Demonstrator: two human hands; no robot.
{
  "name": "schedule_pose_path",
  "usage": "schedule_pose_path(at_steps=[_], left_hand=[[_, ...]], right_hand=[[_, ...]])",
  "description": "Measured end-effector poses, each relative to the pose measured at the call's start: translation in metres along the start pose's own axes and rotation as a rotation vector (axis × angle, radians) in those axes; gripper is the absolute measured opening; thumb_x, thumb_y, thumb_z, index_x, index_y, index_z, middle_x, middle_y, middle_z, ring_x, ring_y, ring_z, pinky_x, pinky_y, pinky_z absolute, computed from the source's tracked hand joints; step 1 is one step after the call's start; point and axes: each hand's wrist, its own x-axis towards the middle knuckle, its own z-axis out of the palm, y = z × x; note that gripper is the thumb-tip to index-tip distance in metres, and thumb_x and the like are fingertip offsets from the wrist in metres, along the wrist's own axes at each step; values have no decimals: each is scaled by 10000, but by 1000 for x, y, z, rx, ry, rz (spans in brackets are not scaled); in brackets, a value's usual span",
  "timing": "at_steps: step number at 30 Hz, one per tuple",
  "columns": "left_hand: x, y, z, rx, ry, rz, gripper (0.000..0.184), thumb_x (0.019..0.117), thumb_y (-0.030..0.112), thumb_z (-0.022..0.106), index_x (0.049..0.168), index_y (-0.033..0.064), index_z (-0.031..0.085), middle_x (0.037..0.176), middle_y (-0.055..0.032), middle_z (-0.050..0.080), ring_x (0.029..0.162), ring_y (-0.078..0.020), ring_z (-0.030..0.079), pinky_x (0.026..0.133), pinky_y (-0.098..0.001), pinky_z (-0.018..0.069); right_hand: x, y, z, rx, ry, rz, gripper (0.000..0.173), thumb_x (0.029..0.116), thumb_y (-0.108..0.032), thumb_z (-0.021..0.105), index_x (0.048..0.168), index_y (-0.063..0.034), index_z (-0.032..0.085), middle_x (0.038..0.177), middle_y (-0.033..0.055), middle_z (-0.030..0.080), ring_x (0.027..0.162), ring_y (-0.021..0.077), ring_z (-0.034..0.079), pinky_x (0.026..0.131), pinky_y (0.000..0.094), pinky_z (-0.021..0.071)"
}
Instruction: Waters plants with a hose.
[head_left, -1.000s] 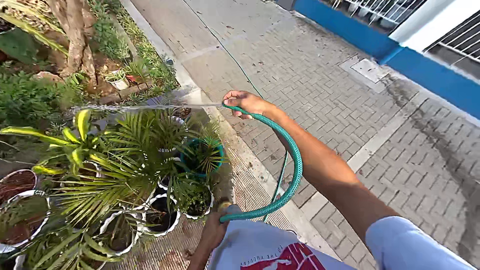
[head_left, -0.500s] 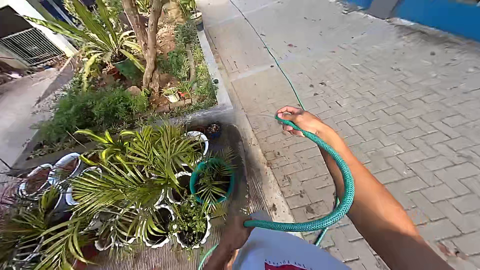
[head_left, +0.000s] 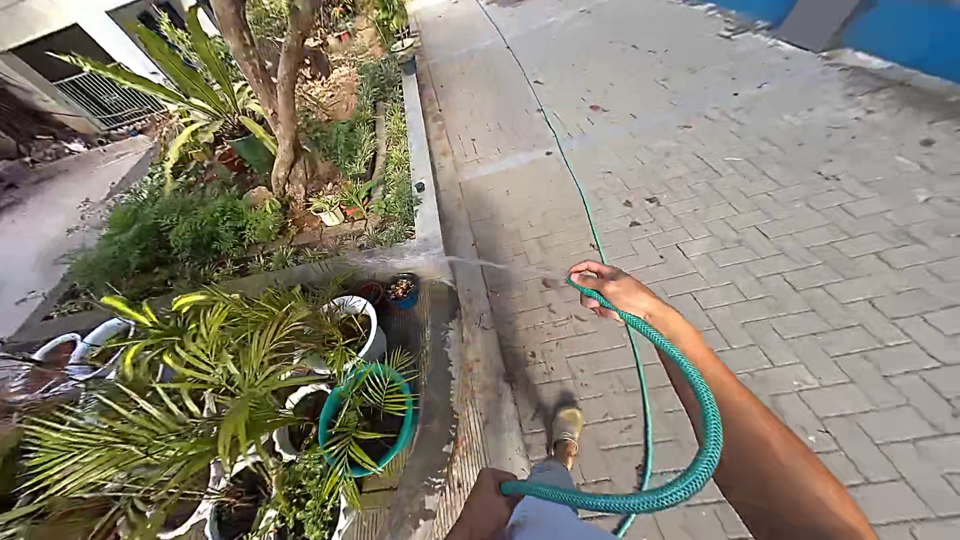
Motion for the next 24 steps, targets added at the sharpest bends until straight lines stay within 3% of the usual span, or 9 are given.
schedule_pose_path(at_steps=[3,6,10,14,20,24], left_hand=[[91,29,25,-53,-38,45,190,949,120,645,814,-10,679,675,-22,580,629,-81,524,634,-316,461],[155,82,43,-96,-81,90,160,941,81,636,865,-48,693,737,-76,632,693,-115,574,691,-342,497],[208,133,43,-161,-6,131,186,935,92,623,794,-22,661,645,4,546,588,-29,479,587,-255,426],[255,163,44,-329,89,89,149,915,71,609,784,24,664,617,79,525,544,20,461,549,-208,420],[331,209,60,-300,173,80,195,897,71,607,703,53,621,581,93,489,518,21,431,522,-209,388],[392,251,79,-358,316,63,139,889,51,619,758,35,664,590,94,521,517,28,452,525,-192,408]], right_hand=[[39,-5,-70,-4,-43,70,240,1106,-250,472,1297,-129,551,626,-8,497,416,35,396,370,171,315],[69,-11,-136,-54,-93,119,250,1104,-277,475,1312,-164,559,636,-12,501,412,35,389,359,172,311],[101,-31,-198,-36,-67,123,234,1104,-263,467,1288,-158,565,610,-15,502,406,32,400,357,169,318],[140,-44,-238,-67,-52,164,264,1115,-290,446,1318,-151,544,627,-13,504,396,32,377,352,176,310],[215,-49,-304,-43,-141,149,267,1116,-279,445,1328,-137,524,633,-15,519,403,30,391,367,176,325],[276,-60,-351,-34,-168,130,281,1116,-277,452,1336,-118,524,674,1,541,417,39,417,378,179,351]])
